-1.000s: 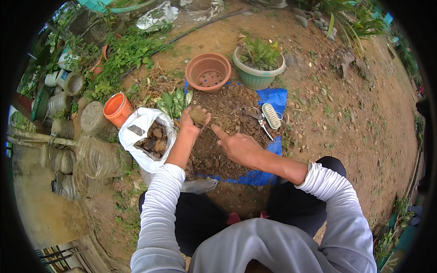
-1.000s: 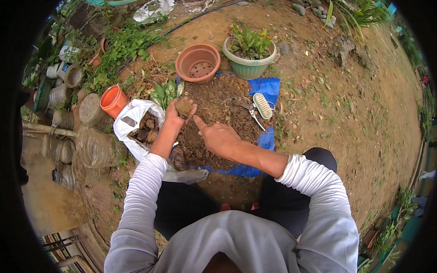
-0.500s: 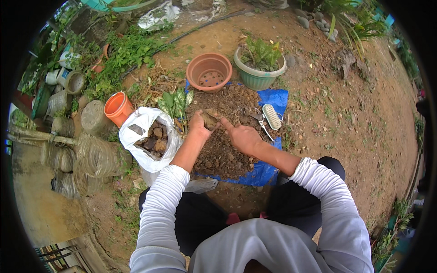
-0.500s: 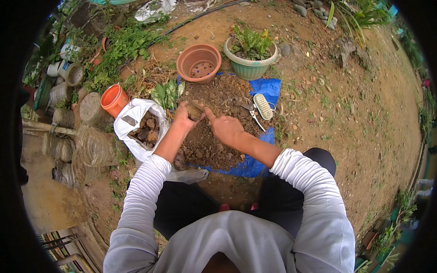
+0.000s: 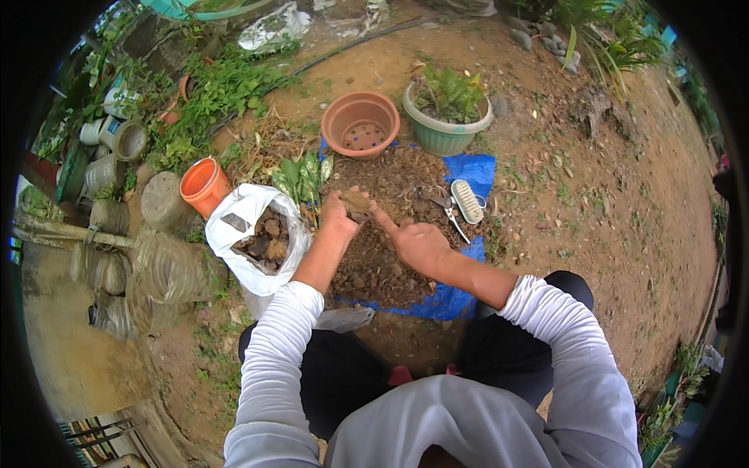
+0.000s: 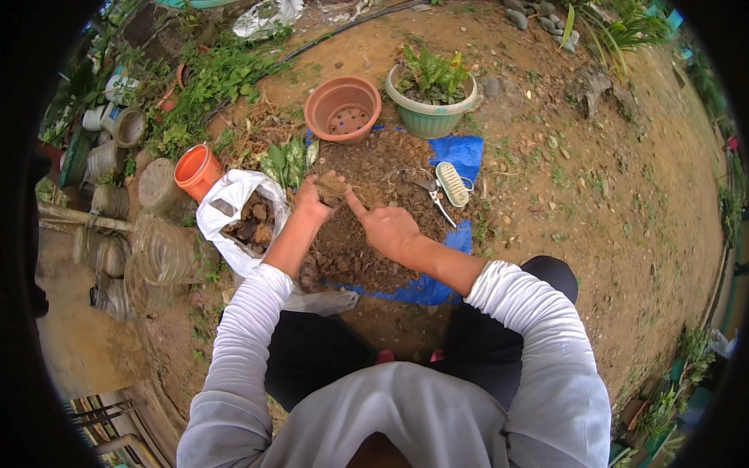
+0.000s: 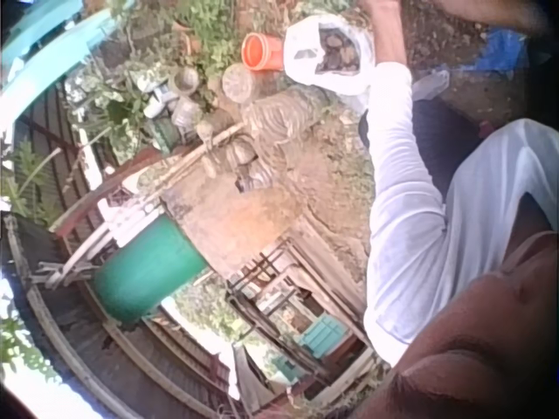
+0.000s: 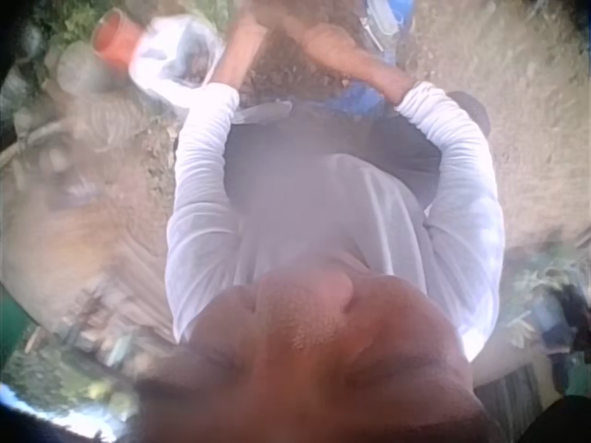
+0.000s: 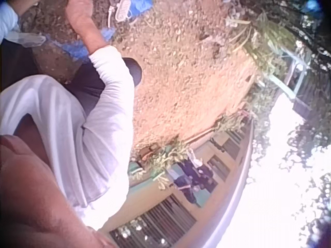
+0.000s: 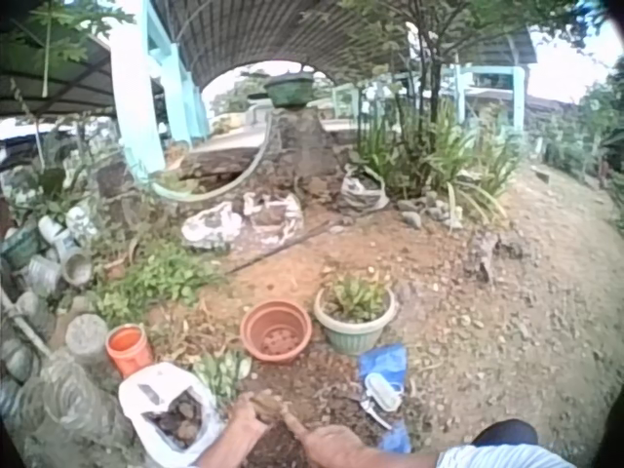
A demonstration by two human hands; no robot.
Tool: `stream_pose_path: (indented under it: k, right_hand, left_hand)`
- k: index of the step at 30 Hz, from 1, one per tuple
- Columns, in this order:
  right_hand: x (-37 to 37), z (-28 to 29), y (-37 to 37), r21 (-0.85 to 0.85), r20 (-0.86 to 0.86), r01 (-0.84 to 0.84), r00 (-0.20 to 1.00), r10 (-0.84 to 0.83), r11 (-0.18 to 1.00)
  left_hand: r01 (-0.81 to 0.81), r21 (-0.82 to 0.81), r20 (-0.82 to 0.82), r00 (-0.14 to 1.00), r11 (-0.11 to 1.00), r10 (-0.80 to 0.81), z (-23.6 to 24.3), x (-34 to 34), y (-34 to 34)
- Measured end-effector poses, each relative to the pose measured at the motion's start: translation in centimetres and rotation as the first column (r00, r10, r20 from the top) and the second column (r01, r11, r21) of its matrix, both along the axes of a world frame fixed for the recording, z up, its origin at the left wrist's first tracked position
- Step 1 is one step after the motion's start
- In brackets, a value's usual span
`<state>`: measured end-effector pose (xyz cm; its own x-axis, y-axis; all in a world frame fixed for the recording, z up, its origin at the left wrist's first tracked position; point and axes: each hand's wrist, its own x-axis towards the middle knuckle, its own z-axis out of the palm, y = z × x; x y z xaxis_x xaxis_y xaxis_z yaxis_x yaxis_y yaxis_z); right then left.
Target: The person sits on the ground and uses shears to cut fibrous plant material over a blue tarp. They then scoop soil into a terracotta pot and place the cut plant material inside.
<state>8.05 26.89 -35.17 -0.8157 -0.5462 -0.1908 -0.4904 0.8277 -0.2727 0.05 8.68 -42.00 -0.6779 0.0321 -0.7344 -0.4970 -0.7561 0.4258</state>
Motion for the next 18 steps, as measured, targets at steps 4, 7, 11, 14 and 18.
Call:
stream_pose_path:
  k: [4, 7, 11, 14, 18]
  right_hand:
    - [-0.6, -2.1, 0.3, 0.116, -0.147, -0.02, 0.988, 0.037, 0.993]
    - [-1.0, -1.8, 0.5, 0.048, -0.026, 0.049, 0.999, -0.048, 0.998]
    - [-2.2, 2.4, 0.2, -0.054, 0.262, 0.169, 0.954, -0.149, 0.984]
    - [-2.3, 3.4, 0.9, -0.05, 0.251, 0.196, 0.952, -0.177, 0.979]
    - [-2.0, 4.0, 0.9, -0.017, 0.24, 0.168, 0.958, -0.159, 0.986]
  left_hand:
    - [-0.01, -0.031, 0.02, 1.0, 0.999, 0.011, -0.1, 0.1, 0.7]
    - [0.06, -0.104, 0.012, 0.998, 0.993, -0.059, 0.5, 0.4, 1.8]
    - [0.166, -0.09, -0.038, 0.985, 0.982, -0.17, 0.7, 0.5, 0.3]
    - [0.218, -0.099, -0.083, 0.97, 0.971, -0.226, 1.2, 0.2, 0.0]
    - [0.22, -0.143, -0.07, 0.97, 0.965, -0.232, 0.1, -0.2, -0.5]
